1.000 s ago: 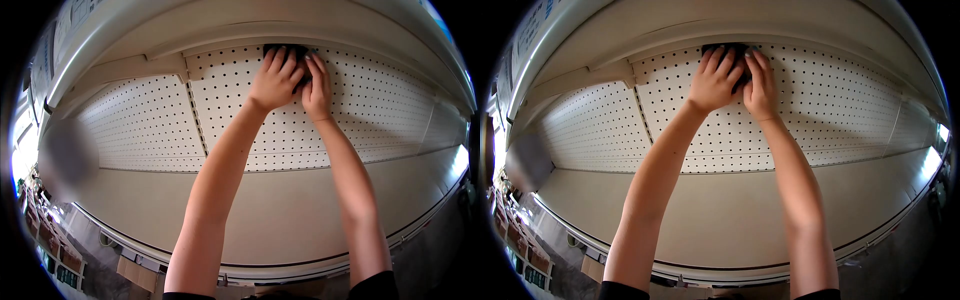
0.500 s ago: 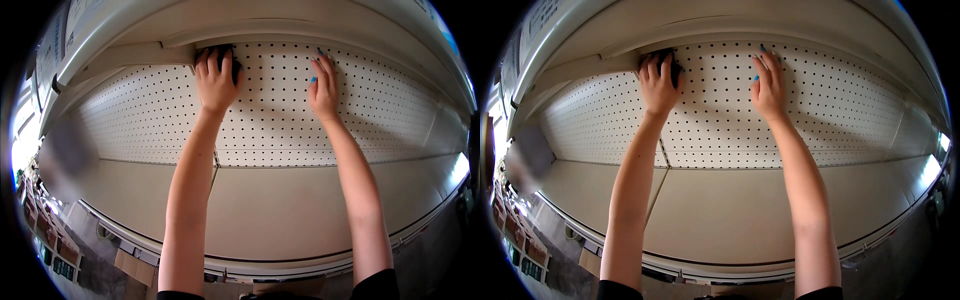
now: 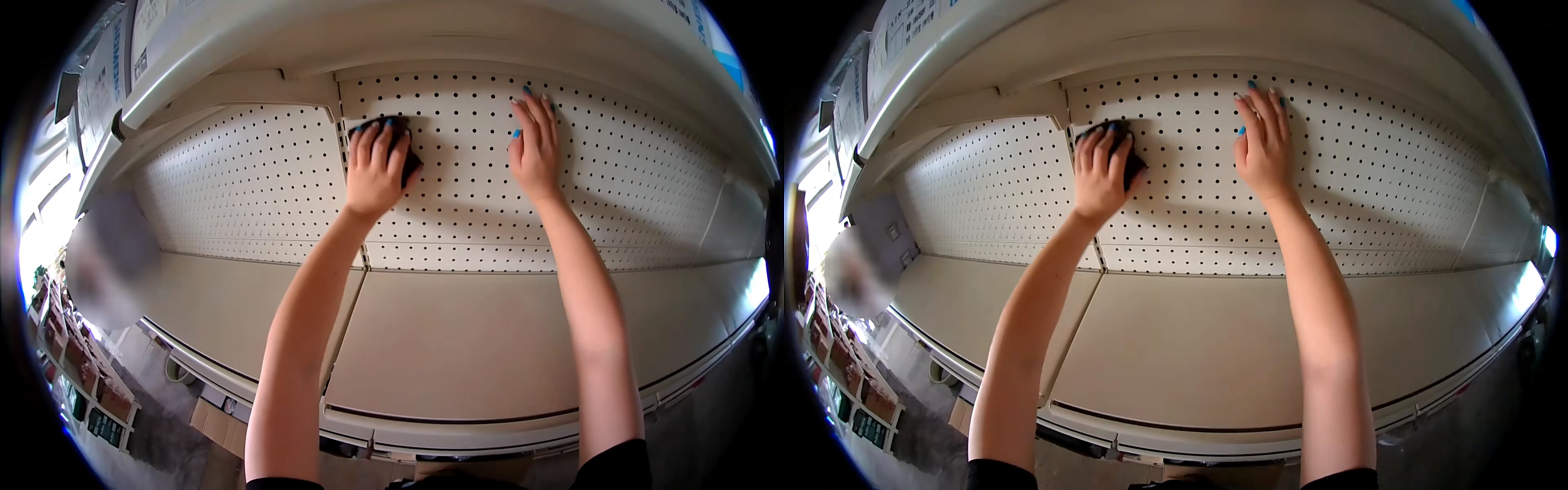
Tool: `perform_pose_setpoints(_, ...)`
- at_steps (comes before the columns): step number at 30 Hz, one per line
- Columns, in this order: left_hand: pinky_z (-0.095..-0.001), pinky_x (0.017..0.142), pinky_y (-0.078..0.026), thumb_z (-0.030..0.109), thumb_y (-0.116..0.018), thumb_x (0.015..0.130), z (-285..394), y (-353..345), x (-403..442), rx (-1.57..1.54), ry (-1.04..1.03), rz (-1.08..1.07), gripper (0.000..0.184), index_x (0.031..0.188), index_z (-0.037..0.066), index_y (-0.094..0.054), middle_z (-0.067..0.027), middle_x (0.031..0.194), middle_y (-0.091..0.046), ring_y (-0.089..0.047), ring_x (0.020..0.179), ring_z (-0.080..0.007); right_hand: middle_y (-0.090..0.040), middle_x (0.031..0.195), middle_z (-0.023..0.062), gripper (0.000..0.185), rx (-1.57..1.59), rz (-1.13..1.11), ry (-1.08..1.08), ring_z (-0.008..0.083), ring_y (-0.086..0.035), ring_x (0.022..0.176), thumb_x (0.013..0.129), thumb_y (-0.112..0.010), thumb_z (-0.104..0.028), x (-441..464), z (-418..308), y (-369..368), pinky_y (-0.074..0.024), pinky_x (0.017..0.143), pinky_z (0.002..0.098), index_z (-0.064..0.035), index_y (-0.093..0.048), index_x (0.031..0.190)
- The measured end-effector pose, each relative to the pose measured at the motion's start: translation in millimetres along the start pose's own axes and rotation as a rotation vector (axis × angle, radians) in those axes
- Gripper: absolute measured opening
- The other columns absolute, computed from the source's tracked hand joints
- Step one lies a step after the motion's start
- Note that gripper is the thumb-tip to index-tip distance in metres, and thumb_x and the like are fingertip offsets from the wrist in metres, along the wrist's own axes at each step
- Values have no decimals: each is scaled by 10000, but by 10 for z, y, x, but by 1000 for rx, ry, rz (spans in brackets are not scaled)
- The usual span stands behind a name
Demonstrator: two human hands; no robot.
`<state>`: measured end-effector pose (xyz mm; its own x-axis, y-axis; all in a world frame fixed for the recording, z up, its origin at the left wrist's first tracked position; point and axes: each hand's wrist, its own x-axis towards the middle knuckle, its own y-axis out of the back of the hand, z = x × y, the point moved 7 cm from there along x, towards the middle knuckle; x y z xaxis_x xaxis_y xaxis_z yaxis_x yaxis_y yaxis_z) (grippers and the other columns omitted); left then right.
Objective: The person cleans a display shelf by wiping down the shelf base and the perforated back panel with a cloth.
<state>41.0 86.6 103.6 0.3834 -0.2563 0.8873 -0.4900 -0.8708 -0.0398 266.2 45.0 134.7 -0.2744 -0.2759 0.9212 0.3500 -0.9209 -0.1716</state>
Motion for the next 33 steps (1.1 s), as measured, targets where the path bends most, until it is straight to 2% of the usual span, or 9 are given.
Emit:
perform_pose_setpoints(6,-474,948,-387,251,-730,716,-369,-3,481,108,43,103,547,1191,63,-533,-152,1186,-503,-456,1107,-360,-485,1322,107,520,5,-23,-10,389,-431,1249,730,-507,37,5,6,12,-377,1038,478,-80,-507,1237)
perform_pose_setpoints(12,-513,945,-373,256,-696,724,-185,1,277,53,115,83,539,1191,41,-532,-164,1177,-507,-457,1109,-367,-485,1319,109,510,14,16,11,393,-441,1235,728,-517,31,-4,-13,2,-381,1030,497,-76,-516,1227)
perform_pose_setpoints(17,-525,1012,-359,358,-636,770,316,-25,-500,-89,-292,-122,518,1206,92,-550,-158,1181,-527,-469,1152,-345,-481,1324,112,485,-12,-12,22,399,-428,1245,739,-520,21,2,-21,-2,-374,1033,507,-74,-526,1214)
perform_pose_setpoints(19,-474,1030,-374,340,-603,808,450,16,-704,-111,-459,-230,407,1167,150,-568,-100,1197,-556,-501,1149,-283,-481,1324,113,477,-28,-9,28,398,-426,1247,741,-521,17,2,-18,-12,-371,1036,506,-73,-530,1209)
perform_pose_setpoints(23,-452,1026,-389,325,-595,834,305,16,-682,-148,-718,-173,286,1084,191,-565,-60,1170,-568,-533,1122,-250,-484,1322,115,463,-38,-24,28,394,-430,1244,745,-517,13,4,-7,-4,-367,1039,498,-70,-536,1200)
perform_pose_setpoints(25,-450,1019,-399,348,-630,807,49,74,-444,-44,-582,-96,382,1143,177,-563,-86,1174,-560,-517,1138,-278,-486,1320,117,458,-50,-38,19,394,-431,1243,745,-515,12,1,-12,-4,-369,1036,495,-68,-539,1195)
perform_pose_setpoints(27,-461,1002,-400,298,-620,805,-272,141,-170,-41,-331,-31,366,1136,148,-571,-104,1175,-560,-529,1109,-291,-488,1316,117,457,-40,-31,19,394,-431,1243,744,-513,13,10,-13,-2,-374,1030,495,-69,-543,1193)
perform_pose_setpoints(29,-489,982,-410,366,-698,737,-460,116,-39,-26,-273,-64,590,1236,99,-529,-130,1207,-529,-488,1157,-330,-490,1311,116,456,-29,-22,21,395,-431,1243,743,-513,13,3,-15,8,-379,1024,495,-69,-546,1190)
perform_pose_setpoints(33,-524,966,-388,315,-706,721,-425,111,-174,-86,-97,5,576,1213,70,-537,-166,1209,-510,-464,1152,-374,-495,1304,115,458,-25,-1,28,397,-431,1243,742,-515,11,-6,-11,6,-388,1017,493,-73,-550,1191)
